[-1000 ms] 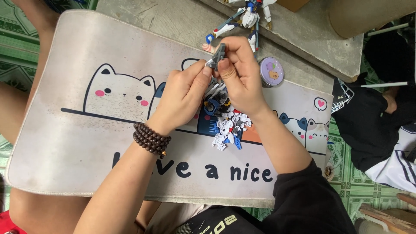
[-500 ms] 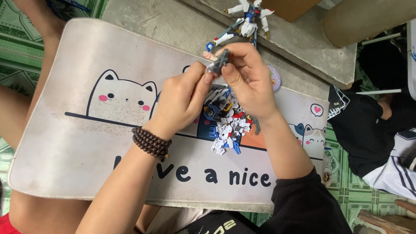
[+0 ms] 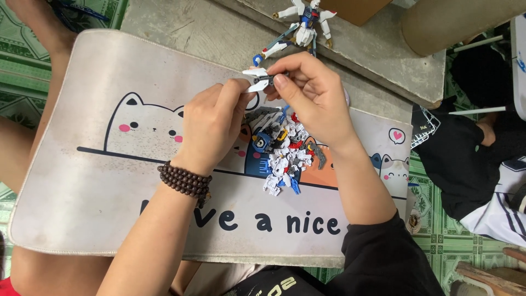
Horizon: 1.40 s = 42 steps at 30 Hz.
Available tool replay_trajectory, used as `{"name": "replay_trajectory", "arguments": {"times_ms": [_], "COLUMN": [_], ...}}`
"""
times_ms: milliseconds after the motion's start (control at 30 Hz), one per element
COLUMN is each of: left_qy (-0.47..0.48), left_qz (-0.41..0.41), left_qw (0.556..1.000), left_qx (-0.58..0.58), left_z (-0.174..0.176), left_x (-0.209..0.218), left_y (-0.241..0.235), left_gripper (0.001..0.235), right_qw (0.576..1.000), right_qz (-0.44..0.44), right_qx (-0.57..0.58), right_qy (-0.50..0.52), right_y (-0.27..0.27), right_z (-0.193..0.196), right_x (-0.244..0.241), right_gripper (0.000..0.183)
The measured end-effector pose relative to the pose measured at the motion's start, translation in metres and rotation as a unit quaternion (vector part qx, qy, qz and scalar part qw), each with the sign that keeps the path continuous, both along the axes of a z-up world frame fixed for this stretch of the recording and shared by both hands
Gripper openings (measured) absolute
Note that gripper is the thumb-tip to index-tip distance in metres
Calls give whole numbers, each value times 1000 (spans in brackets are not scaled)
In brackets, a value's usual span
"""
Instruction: The person assembles a small robot model kit by hand, picking up various plastic parts from a pile on a mat and snapping them together. They connect a grey base to a white piece, then attach a blue and yellow head component, rotating the assembled head to check the fit.
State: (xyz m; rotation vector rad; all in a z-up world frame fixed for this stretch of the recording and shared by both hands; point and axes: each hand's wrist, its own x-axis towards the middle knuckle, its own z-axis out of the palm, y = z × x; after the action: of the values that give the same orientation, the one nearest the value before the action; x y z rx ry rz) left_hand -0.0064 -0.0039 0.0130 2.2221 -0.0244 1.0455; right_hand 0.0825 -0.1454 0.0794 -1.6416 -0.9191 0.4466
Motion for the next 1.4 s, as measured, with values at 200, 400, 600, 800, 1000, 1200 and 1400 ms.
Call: {"name": "replay_trajectory", "arguments": {"times_ms": [200,400,600,800,1000,1200,1400], "left_qy": [49,79,72,42,53,83,88], "left_qz": [-158,-206,-233,-256,-229,-156,-111], "left_qw": [940,876,841,830,859,871,953], "left_qx": [-298,-429,-483,-493,-455,-458,-267], "left_z": [12,8,0,1,-6,-2,-7], "left_x": [-1,1,3,4,6,4,5], "left_y": [-2,-1,1,2,-4,-1,8], "left_gripper": [10,9,11,23,23,17,11], "right_qw": [1000,999,996,999,991,997,995], "right_qz": [-4,-10,-18,2,29,35,9], "right_qx": [20,-1,-33,-12,-74,-64,-79], "right_qy": [-13,-51,-83,-33,-106,15,-62], "right_y": [-1,3,6,4,3,6,2], "right_z": [-1,0,0,-5,-10,-5,-15], "right_x": [1,-9,-11,-7,0,-5,11], "right_gripper": [25,25,25,20,20,22,23]}}
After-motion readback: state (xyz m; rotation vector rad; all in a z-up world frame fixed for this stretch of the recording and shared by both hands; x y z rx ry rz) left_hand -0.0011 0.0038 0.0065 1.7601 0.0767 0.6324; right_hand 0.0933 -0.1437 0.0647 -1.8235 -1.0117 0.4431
